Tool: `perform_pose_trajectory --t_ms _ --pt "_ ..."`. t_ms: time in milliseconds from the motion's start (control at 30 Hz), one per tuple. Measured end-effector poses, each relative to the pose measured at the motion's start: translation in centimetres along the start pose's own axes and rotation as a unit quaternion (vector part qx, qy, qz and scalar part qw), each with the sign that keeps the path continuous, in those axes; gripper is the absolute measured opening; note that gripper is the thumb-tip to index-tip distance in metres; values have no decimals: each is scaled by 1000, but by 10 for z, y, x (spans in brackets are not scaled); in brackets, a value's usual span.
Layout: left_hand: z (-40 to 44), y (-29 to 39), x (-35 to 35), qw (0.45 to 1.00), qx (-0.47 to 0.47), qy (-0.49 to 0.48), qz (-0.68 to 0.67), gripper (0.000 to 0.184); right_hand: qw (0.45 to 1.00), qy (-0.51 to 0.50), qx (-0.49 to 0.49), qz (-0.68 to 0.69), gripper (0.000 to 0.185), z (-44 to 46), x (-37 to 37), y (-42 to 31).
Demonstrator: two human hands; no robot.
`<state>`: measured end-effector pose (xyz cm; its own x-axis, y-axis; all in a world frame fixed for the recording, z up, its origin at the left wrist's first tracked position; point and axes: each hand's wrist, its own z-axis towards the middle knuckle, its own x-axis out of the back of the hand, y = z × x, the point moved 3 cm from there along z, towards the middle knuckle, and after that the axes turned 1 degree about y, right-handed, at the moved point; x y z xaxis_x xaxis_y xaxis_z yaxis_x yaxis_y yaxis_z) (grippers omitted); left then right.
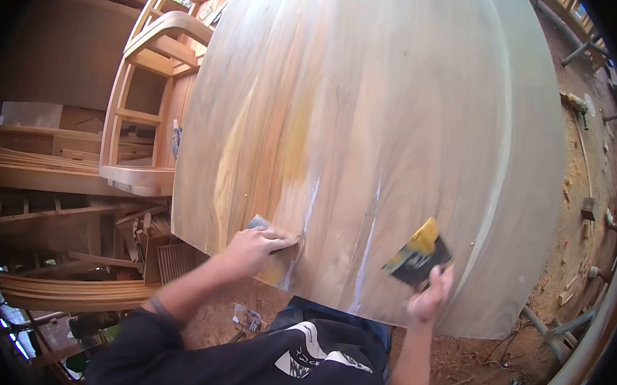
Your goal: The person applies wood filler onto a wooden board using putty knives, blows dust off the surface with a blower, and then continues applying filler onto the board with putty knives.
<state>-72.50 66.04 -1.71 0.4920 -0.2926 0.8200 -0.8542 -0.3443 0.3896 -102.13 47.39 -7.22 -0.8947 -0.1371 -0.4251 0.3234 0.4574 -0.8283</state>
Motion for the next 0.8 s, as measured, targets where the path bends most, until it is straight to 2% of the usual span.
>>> perform_pose_trajectory --t_ms 67,100,133,167,200,267,333,433,500,533,600,700,800 --pt "25 -17 27 995 -33 -95 4 30 1000 -9 -21 0 46 -26 0 1" --pt "54 -24 55 998 -56 -16 17 25 1000 -5 -25 3 45 -37 -2 4" --pt "97 -43 78 997 -51 44 48 28 999 1 -31 7 44 -43 -4 8" --pt "150 -61 102 996 -3 87 0 32 999 -2 -41 8 43 -47 -6 9" --pt "201 -79 122 985 -5 157 -73 40 999 -3 -53 7 43 -51 -7 9" --pt "286 -94 170 963 -107 219 114 48 999 2 -51 4 43 -56 -14 9" --pt "313 -87 189 994 0 70 80 50 999 15 -39 -6 42 -59 -26 5" --pt "281 -66 178 994 4 17 106 53 998 28 -59 -3 42 -62 -30 5" --pt "251 -64 149 996 14 8 91 55 997 0 -72 -19 42 -60 -30 5" --pt "224 -51 137 992 -12 -26 121 54 996 -17 -79 -24 43 -59 -30 5" --pt "174 -45 105 996 -17 3 91 49 995 -37 -82 -33 43 -58 -31 7" --pt "98 -29 56 999 24 9 43 37 992 -90 -82 -23 44 -59 -24 10" --pt "21 -3 6 997 52 54 30 36 986 -140 -88 -11 45 -64 -13 14"
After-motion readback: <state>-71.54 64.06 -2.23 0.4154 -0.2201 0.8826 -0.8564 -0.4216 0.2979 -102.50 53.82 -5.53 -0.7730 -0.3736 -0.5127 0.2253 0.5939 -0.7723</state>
